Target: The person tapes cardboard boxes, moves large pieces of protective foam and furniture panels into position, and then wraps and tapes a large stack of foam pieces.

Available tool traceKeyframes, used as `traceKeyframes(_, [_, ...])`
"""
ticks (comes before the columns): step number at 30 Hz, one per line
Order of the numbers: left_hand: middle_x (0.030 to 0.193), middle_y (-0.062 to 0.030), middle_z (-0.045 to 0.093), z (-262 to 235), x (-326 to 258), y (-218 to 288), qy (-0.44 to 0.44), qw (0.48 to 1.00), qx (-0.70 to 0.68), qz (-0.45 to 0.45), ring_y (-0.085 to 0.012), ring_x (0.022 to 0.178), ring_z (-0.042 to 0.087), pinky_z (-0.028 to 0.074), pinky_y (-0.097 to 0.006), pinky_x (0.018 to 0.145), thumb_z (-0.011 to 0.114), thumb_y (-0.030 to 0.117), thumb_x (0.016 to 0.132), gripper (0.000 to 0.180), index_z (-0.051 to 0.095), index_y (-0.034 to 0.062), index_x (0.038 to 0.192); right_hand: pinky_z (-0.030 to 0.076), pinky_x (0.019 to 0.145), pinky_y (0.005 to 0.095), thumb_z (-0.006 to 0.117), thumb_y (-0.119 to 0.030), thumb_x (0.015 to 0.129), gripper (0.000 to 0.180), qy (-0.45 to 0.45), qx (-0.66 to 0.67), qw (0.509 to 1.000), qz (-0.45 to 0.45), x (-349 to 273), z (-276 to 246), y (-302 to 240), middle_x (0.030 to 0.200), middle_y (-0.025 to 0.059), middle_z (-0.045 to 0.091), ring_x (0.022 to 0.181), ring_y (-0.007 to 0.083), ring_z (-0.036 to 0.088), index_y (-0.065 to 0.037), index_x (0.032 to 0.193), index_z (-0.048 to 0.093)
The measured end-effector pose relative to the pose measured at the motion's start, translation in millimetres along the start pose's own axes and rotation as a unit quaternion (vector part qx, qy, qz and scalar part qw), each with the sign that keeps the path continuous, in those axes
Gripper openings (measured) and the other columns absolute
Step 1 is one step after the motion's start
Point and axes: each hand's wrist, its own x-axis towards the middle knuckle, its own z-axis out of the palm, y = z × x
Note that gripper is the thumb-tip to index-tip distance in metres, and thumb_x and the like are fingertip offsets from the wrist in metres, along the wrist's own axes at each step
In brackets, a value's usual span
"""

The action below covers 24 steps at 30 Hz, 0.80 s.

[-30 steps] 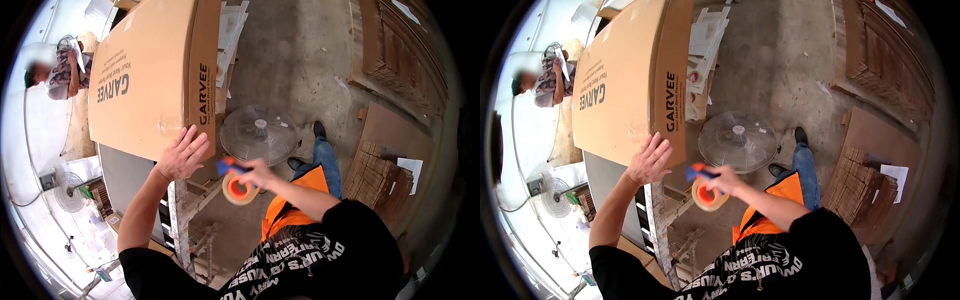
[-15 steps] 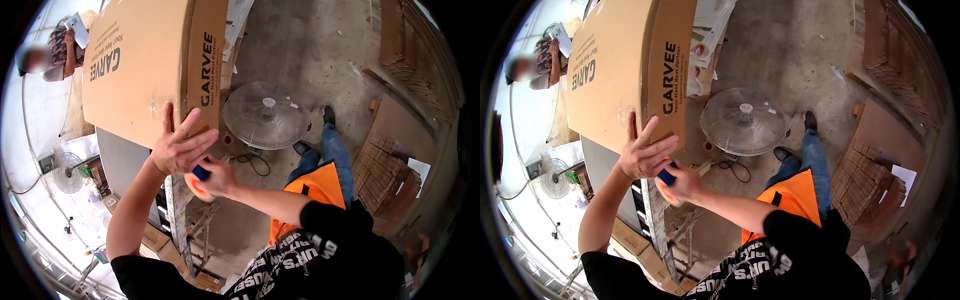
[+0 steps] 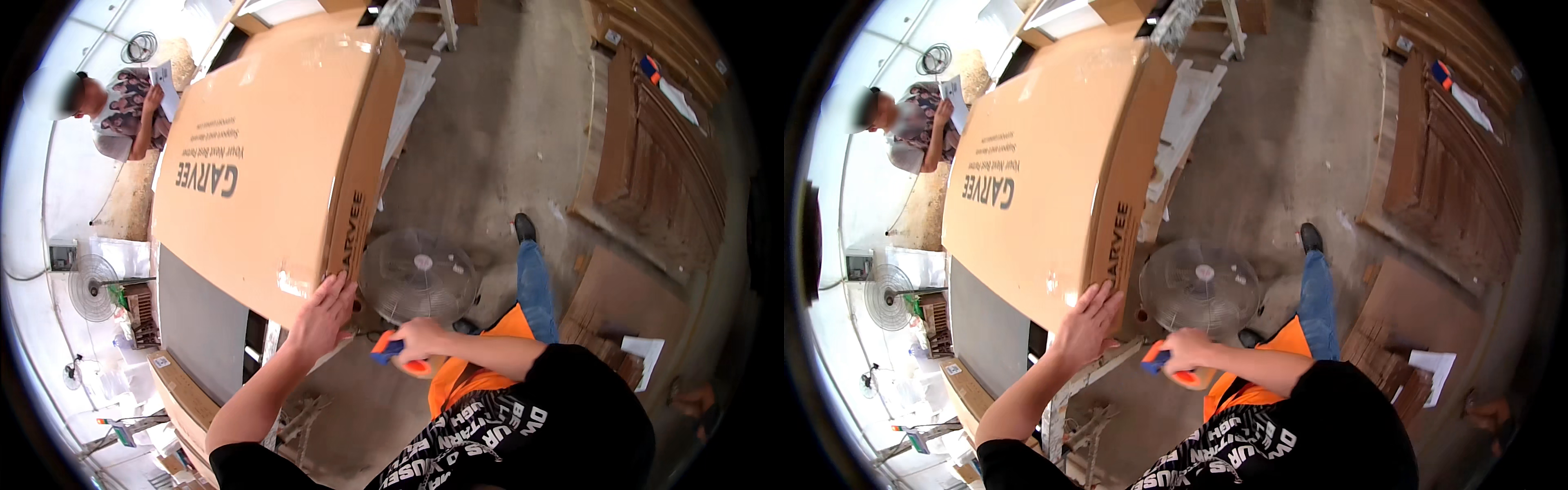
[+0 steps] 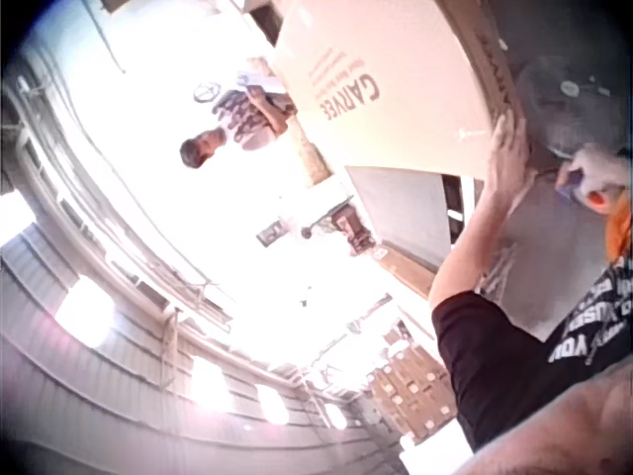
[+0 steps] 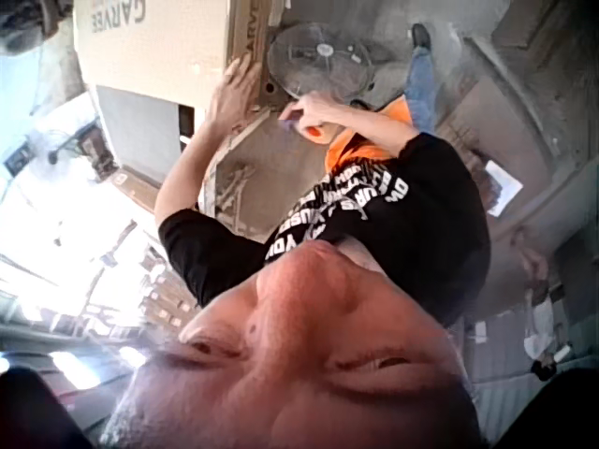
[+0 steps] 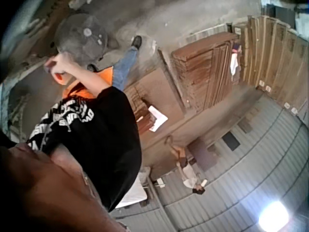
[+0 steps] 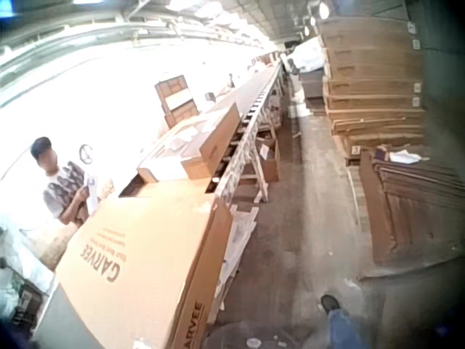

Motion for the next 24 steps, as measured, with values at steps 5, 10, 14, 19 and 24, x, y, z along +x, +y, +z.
traceKeyframes(5, [0.157, -0.0054, 0.022, -41.3, 89.4, -58.8, 0.024, 0.998, -0.001, -0.053, -0.0295, 0.145, 0.015, 0.005, -0.046, 0.119, 0.042, 0.063, 0.088, 0.081, 0.032, 0.0093, 0.147, 0.052, 0.079, 0.0403, 0.070, -0.037, 0.055, 0.056, 0.205, -0.057, 0.973, 0.084, -34.5, -142.0, 105.5, 0.098, 0.0079, 0.064, 0.091, 0.0300, 0.064, -0.021, 0.108, 0.071])
traceKeyframes(10, [0.158, -0.0090, 0.015, -128.0, 249.0, -168.1, -0.034, 0.964, 0.251, -0.075, -0.0315, 0.146, 0.011, 0.004, -0.049, 0.118, 0.037, 0.061, 0.091, 0.078, 0.030, 0.0080, 0.148, 0.052, 0.078, 0.0396, 0.073, -0.031, 0.054, 0.062, 0.311, 0.124, 0.941, 0.044, -1.8, -270.8, 168.8, 0.093, 0.0084, 0.064, 0.087, 0.0323, 0.064, -0.014, 0.113, 0.068])
traceKeyframes(14, [0.132, -0.0191, 0.051, -181.6, 340.6, -263.5, -0.055, 0.959, -0.092, -0.262, -0.0348, 0.128, 0.044, 0.019, -0.048, 0.116, 0.045, 0.056, 0.089, 0.070, 0.053, -0.0038, 0.125, 0.051, 0.076, 0.0313, 0.072, -0.019, 0.057, 0.066, 0.262, 0.237, 0.935, 0.030, 34.6, -371.2, 205.0, 0.094, 0.0092, 0.067, 0.083, 0.0212, 0.066, -0.006, 0.122, 0.063])
traceKeyframes(19, [0.119, -0.0253, 0.060, -154.6, 321.1, -265.7, 0.180, 0.775, -0.447, -0.409, -0.0387, 0.125, 0.046, 0.027, -0.046, 0.112, 0.059, 0.064, 0.077, 0.079, 0.059, -0.0059, 0.114, 0.049, 0.069, 0.0243, 0.063, -0.007, 0.062, 0.063, 0.116, 0.513, 0.846, -0.082, 113.9, -519.0, 174.9, 0.094, 0.0065, 0.068, 0.076, 0.0098, 0.060, -0.004, 0.125, 0.062])
traceKeyframes(24, [0.147, -0.0312, 0.024, -149.8, 324.4, -271.4, 0.291, 0.782, -0.330, -0.442, -0.0437, 0.140, 0.020, 0.015, -0.050, 0.115, 0.051, 0.063, 0.085, 0.096, 0.021, -0.0059, 0.144, 0.051, 0.070, 0.0256, 0.060, -0.006, 0.061, 0.060, -0.052, 0.439, 0.882, -0.162, 250.7, -621.7, 87.3, 0.092, 0.0108, 0.069, 0.074, 0.0121, 0.063, 0.009, 0.120, 0.060])
